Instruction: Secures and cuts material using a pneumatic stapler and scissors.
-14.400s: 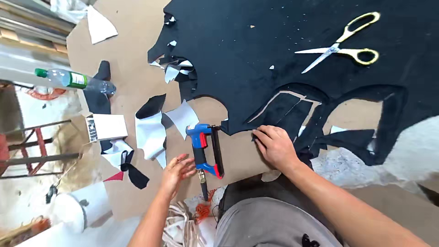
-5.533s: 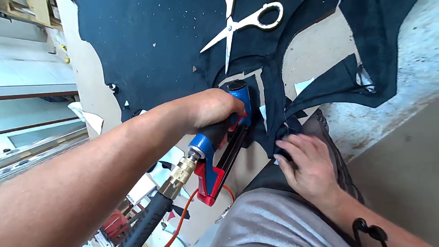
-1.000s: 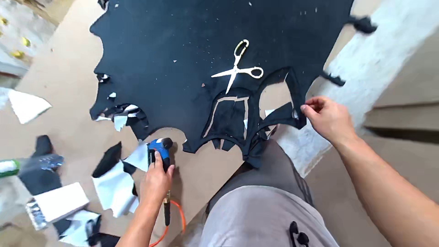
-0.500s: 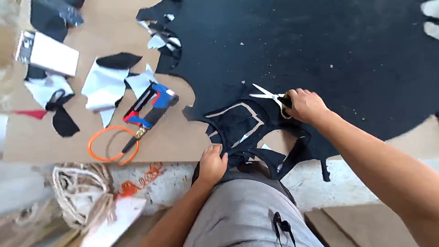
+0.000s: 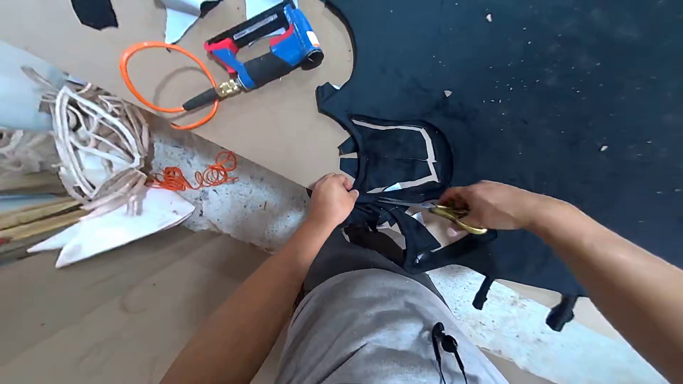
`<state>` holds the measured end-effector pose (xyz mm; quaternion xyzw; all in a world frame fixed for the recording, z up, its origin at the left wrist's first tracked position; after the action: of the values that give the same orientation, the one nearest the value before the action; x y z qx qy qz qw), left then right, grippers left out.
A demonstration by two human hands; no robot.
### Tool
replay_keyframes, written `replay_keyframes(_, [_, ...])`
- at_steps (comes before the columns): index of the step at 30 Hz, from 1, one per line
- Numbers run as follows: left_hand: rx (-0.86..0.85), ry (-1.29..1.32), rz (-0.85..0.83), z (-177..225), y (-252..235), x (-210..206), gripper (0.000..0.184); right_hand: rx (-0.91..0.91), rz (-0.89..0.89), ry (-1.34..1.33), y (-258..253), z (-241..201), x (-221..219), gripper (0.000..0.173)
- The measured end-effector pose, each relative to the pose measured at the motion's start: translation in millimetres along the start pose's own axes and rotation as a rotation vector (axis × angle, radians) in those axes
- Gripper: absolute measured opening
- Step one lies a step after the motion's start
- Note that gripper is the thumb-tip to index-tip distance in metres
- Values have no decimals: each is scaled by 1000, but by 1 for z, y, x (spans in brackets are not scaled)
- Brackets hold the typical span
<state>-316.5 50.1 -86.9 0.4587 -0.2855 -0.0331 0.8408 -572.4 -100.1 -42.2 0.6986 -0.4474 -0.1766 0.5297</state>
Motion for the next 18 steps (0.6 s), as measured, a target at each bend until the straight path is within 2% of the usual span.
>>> replay_keyframes(6, [-51, 5, -18, -8, -5, 4, 23, 108, -33, 94, -45, -17, 33, 46])
replay_keyframes(9, [-58, 25, -22, -8, -6, 5, 22, 164, -65, 143, -55, -14, 41, 43])
replay_keyframes(14, [-51, 24, -50, -8, -7, 5, 21, 207, -128, 64, -65, -8, 50, 45])
replay_keyframes(18, [-51, 16, -47, -8, -8, 4, 21, 229, -115, 101, -71, -13, 50, 39])
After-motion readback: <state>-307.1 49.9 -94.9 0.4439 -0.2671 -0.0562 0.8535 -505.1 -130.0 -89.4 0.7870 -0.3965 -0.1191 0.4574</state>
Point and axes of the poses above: each hand's wrist, its own y-axis away from the middle knuckle, its own x-axis out of the back of the hand, z = x × y, the point moved 6 cm from there along -y, towards the middle knuckle, and after that the axes turned 12 degrees about -z, right-handed, at the moved point
